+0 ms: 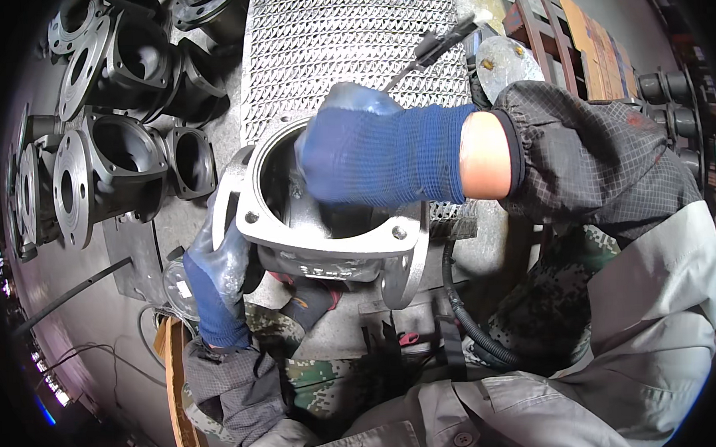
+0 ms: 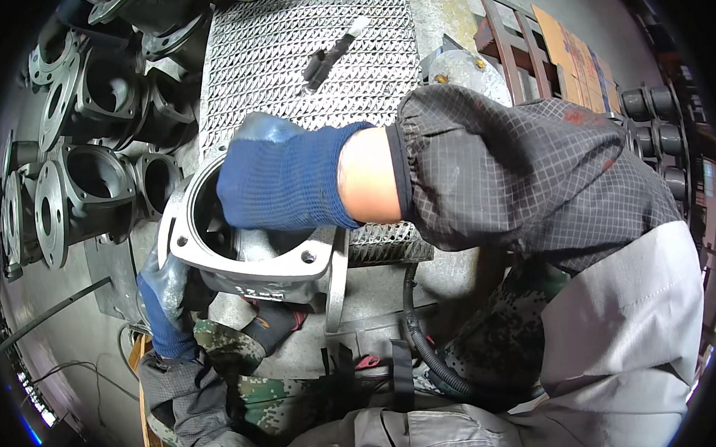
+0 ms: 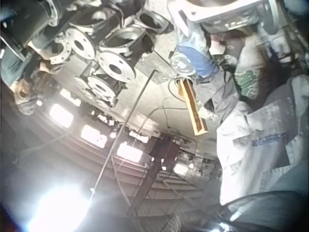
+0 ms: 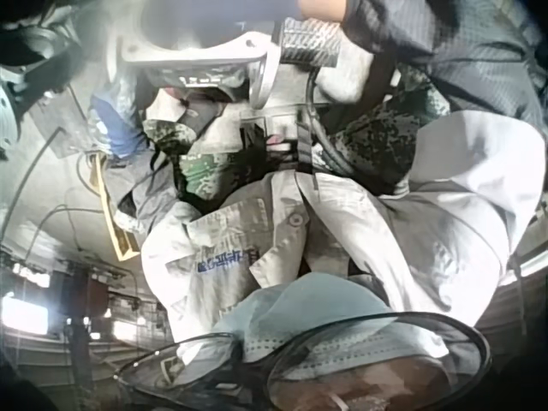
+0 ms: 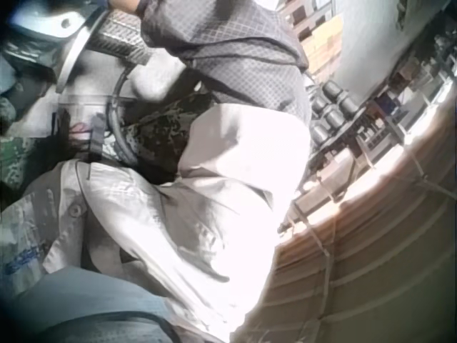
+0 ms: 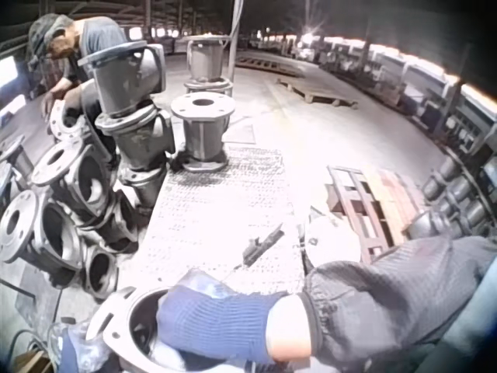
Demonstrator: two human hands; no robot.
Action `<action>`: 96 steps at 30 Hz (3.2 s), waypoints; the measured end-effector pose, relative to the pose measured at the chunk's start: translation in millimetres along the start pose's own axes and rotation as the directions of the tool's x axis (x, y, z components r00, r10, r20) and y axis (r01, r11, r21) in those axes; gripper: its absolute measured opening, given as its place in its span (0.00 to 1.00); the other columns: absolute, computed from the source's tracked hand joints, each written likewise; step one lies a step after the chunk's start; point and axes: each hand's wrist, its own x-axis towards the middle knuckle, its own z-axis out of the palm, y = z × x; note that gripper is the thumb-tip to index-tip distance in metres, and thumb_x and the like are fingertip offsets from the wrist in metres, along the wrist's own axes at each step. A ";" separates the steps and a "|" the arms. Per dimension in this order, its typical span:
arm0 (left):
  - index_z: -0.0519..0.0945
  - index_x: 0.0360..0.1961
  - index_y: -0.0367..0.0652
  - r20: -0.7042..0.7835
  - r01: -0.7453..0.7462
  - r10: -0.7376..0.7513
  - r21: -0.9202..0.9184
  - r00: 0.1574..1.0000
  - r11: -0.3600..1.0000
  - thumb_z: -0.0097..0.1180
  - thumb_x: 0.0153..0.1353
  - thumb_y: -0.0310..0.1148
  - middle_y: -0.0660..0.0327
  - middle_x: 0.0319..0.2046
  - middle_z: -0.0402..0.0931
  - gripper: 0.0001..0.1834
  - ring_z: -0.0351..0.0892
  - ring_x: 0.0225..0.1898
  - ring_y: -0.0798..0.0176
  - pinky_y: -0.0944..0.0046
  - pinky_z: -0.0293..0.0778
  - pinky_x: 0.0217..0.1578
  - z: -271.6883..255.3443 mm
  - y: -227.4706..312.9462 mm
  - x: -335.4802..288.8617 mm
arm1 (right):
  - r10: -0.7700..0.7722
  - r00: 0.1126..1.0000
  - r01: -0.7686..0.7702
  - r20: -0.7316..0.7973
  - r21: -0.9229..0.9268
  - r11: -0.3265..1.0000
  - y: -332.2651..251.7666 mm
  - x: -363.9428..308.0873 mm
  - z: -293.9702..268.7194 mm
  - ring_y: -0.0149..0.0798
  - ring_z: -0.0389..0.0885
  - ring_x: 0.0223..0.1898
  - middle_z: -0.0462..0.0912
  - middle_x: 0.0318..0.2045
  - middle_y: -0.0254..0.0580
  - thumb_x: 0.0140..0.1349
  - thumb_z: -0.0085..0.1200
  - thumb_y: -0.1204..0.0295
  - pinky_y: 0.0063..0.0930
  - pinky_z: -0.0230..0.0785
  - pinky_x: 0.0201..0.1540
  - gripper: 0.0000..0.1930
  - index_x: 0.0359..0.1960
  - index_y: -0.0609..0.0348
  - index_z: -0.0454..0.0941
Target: Grinding the internal and external surfaces of metal flange castings using a hand-held pneumatic or electric grinder.
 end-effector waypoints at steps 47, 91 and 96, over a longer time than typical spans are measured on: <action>0.73 0.58 0.32 0.078 -0.067 0.079 -0.148 0.994 0.987 0.58 0.61 0.27 0.59 0.44 0.79 0.23 0.75 0.41 0.73 0.73 0.73 0.42 -4.5 -9.6 1.2 | 0.078 0.963 -0.082 -0.258 -0.003 0.997 9.3 -9.5 34.3 0.35 0.71 0.15 0.74 0.15 0.36 0.48 0.58 0.72 0.30 0.63 0.16 0.06 0.17 0.53 0.76; 0.72 0.58 0.31 0.047 0.018 -0.012 -0.125 0.999 0.992 0.58 0.62 0.27 0.60 0.45 0.78 0.23 0.75 0.42 0.72 0.74 0.72 0.42 1.1 3.6 1.5 | 0.198 0.928 -0.234 0.315 0.079 0.969 4.1 1.3 11.0 0.40 0.85 0.30 0.84 0.32 0.38 0.52 0.55 0.70 0.34 0.77 0.25 0.06 0.28 0.57 0.83; 0.72 0.58 0.31 0.028 0.030 -0.027 -0.102 0.999 0.994 0.58 0.62 0.25 0.59 0.46 0.78 0.23 0.75 0.43 0.72 0.73 0.72 0.44 2.8 4.5 -1.8 | 0.167 0.951 -0.189 0.261 0.064 0.980 7.7 4.2 23.1 0.32 0.78 0.22 0.80 0.26 0.30 0.59 0.56 0.66 0.30 0.72 0.21 0.03 0.32 0.46 0.81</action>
